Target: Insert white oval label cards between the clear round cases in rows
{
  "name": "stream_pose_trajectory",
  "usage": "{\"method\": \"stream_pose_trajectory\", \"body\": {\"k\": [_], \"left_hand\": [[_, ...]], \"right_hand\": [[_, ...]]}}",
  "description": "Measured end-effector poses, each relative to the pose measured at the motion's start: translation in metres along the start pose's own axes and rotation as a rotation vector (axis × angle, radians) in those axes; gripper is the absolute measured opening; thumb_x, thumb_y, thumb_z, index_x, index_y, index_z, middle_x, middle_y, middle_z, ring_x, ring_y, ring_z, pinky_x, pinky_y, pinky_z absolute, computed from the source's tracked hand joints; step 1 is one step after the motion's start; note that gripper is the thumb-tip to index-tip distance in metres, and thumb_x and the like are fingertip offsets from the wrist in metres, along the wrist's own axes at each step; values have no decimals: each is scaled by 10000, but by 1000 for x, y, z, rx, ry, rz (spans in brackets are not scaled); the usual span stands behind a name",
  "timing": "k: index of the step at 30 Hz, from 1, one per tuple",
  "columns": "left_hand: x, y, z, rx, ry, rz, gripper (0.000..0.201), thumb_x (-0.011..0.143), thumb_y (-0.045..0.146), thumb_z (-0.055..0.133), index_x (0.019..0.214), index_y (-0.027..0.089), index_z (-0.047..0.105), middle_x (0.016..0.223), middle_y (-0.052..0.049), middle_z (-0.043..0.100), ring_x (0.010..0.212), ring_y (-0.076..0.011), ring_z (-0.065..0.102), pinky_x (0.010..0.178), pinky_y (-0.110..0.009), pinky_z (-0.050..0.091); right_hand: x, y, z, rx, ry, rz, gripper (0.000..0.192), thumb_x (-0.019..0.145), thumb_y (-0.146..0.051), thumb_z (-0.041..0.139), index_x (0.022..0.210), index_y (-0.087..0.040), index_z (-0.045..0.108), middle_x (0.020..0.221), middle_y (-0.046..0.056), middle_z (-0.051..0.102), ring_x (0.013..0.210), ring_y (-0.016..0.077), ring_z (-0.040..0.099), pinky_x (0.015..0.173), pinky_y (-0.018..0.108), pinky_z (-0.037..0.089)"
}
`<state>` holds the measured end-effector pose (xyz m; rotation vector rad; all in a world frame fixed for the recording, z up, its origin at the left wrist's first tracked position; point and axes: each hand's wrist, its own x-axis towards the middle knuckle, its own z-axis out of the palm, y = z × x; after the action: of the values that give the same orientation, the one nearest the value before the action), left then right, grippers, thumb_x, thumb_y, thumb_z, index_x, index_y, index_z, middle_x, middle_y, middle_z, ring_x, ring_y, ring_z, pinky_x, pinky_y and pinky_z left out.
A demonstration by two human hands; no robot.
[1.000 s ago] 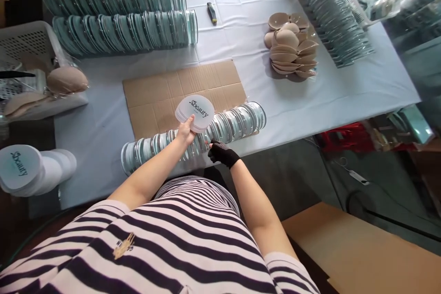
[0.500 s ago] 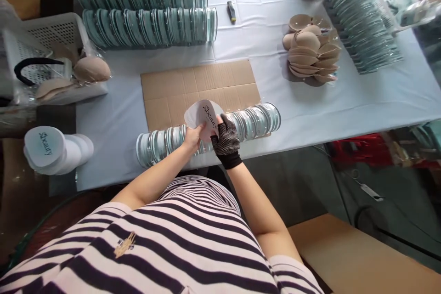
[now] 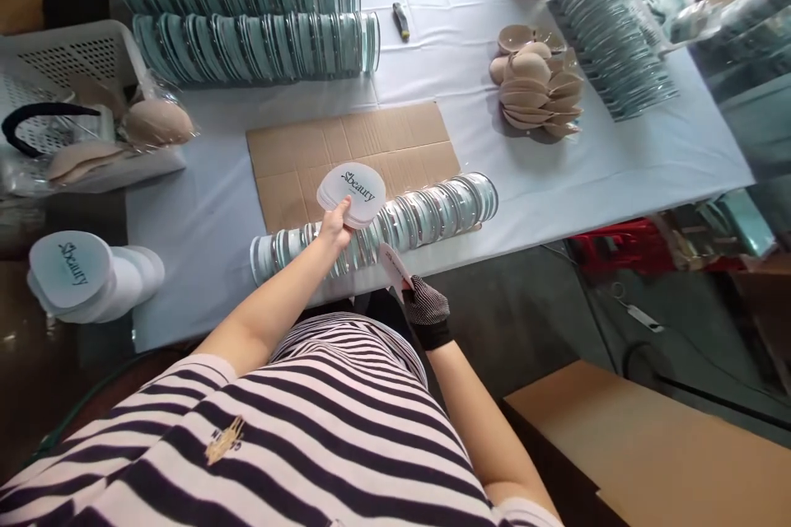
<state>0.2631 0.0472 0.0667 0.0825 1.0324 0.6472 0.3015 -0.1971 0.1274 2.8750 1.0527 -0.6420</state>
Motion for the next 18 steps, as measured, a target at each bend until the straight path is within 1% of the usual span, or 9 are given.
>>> {"method": "stream_pose_trajectory", "body": {"k": [2,4,7,9,12,15,18], "left_hand": [[-1,-2,-1,4,-32,15,353,842,43,666,1171,169,688,1117,-88,748,1049,-217,711,1012,-413,536],[-1,-3,-3,17,-42,22,343,851,58,663,1174,172,685,1080,-78,758,1065,-210,704,1015,-404,535],[1,-3,-4,26,-35,18,334,870,85,647,1190,176,672,1042,-66,767,1075,-199,698,1008,-385,541],[3,-3,-5,24,-37,16,344,870,81,644,1198,182,667,1035,-57,768,1061,-194,702,1002,-378,545],[4,-3,-7,15,-47,31,340,870,69,637,1193,173,667,1030,-59,768,1025,-188,713,1000,-369,545],[3,-3,-9,8,-56,42,337,866,65,640,1187,166,670,1056,-75,763,1015,-191,718,1004,-372,540],[2,-2,-11,6,-54,44,356,848,64,664,1190,166,669,1079,-85,758,1023,-194,717,1010,-365,534]], "right_hand": [[11,-15,2,-86,-44,31,388,981,-374,345,1092,-178,661,914,99,722,766,196,634,622,263,334],[23,-24,-5,-143,-60,45,363,990,-367,349,1133,-185,629,900,87,715,727,181,618,587,268,277],[25,-23,-19,-177,-54,-11,349,1000,-375,346,1126,-195,618,903,79,713,726,171,616,581,273,247],[18,-17,-21,-200,-84,-60,345,998,-382,353,1101,-199,628,900,81,714,745,177,626,589,271,258],[19,-19,-10,-193,-171,-121,339,996,-370,357,1122,-200,623,915,88,717,800,190,648,615,268,297],[45,-34,6,-152,-238,-136,341,1007,-360,346,1186,-193,584,961,99,722,854,193,666,635,262,325],[69,-45,13,-127,-242,-130,351,1011,-393,348,1213,-182,542,989,105,721,837,192,673,635,256,337]]}}
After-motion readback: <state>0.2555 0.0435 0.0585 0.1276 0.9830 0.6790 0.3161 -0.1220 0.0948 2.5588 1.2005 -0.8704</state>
